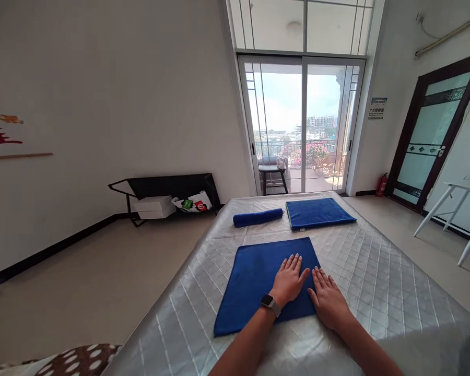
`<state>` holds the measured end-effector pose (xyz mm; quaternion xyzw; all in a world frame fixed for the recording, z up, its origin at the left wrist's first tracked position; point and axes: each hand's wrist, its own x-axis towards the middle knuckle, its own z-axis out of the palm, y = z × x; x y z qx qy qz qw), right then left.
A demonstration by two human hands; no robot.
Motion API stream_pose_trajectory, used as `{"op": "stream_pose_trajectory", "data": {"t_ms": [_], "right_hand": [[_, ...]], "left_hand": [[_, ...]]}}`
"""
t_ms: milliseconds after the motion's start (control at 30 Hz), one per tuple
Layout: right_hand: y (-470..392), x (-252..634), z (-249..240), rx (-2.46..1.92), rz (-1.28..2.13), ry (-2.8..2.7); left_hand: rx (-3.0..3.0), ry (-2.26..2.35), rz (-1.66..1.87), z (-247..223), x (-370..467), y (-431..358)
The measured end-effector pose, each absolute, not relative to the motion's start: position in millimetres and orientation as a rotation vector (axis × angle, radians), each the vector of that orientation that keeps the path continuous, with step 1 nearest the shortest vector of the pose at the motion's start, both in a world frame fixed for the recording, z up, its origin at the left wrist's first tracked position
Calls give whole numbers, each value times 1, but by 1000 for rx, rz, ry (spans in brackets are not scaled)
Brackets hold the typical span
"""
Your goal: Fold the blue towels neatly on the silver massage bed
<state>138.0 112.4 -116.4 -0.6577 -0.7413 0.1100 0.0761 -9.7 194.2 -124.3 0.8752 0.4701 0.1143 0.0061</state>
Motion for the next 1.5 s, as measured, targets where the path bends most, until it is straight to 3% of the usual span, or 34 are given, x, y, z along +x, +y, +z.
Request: {"op": "stream_pose_trajectory", "data": {"t_ms": [433,800,1167,1367,1500], "right_hand": [[106,140,-104,-1994,443,-2206],[199,112,-62,-1960,375,-2222],[235,121,-93,-2046,399,-2120],[239,124,-91,-2085,437,-2098],[242,124,-96,-2076,415,-2100]], "left_hand": [[2286,2170,265,-156,-197,238],[2313,2203,196,-151,-195,236],[2344,2161,82,-159,-204,241],[2329,2240,117,-140,-193,230],[2521,2019,129,-125,-151,234]]}}
